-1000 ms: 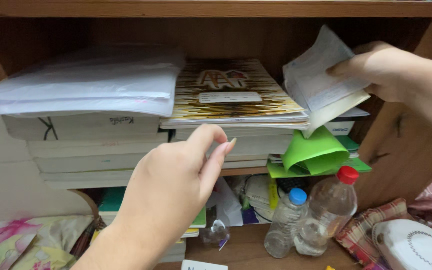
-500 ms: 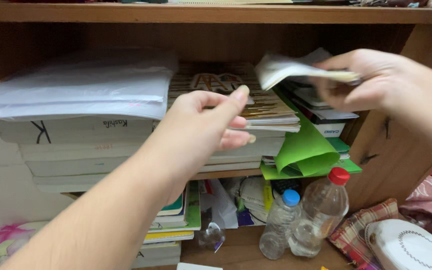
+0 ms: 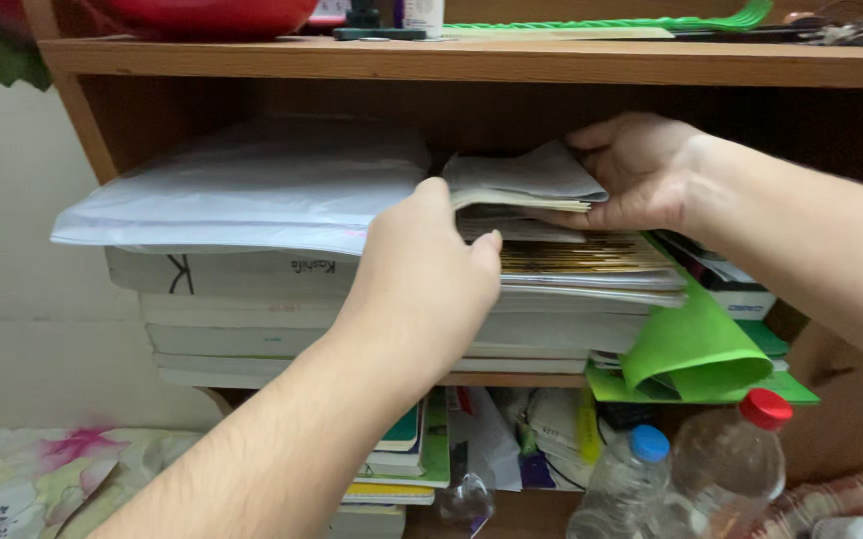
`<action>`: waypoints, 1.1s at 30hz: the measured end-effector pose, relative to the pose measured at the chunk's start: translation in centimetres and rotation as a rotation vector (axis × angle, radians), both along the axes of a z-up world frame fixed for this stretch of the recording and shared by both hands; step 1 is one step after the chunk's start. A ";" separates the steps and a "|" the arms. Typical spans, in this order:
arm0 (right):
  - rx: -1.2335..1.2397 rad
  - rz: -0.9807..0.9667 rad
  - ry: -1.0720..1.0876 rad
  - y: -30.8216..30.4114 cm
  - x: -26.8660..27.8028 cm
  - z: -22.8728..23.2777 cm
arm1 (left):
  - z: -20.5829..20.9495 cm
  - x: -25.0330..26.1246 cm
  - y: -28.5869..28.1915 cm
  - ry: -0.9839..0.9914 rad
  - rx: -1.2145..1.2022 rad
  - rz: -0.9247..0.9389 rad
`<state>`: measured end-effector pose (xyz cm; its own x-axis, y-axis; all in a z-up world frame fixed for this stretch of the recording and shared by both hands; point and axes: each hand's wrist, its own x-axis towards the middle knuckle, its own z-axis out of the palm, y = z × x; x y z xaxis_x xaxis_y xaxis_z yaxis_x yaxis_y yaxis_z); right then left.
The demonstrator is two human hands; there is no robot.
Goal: The person wipes a wooden shelf with a cloth, then organizes books, notebooks, and plastic bags on the shelf. They pick up items from the floor, inspect them, and place them back on the shelf in a more orderly manner.
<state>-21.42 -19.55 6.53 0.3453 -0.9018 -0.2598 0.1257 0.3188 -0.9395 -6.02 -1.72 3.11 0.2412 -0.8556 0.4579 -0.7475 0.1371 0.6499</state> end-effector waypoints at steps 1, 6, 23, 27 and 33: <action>0.026 0.034 -0.074 -0.1 0.0 -0.1 | 0.3 0.1 0.3 -0.061 -0.014 -0.011; 0.223 0.025 -0.221 -3.0 0.1 -1.7 | 1.8 0.8 -0.9 -0.493 -0.009 0.023; -0.033 -0.187 0.051 -3.8 -8.1 -2.9 | 0.8 -0.4 -6.7 -1.074 0.321 -0.090; -0.062 -0.262 0.049 -3.0 -11.0 -2.9 | 2.1 -1.5 -6.2 -1.036 0.441 -0.076; -0.106 -0.297 0.011 -2.2 -16.1 -3.0 | 2.1 -1.1 -7.0 -1.031 0.464 -0.061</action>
<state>-37.52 -21.77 3.50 0.0604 -0.9851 -0.1610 0.1879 0.1696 -0.9674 -7.10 -8.68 5.24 -0.1154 -0.9921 0.0500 -0.9565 0.0974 -0.2749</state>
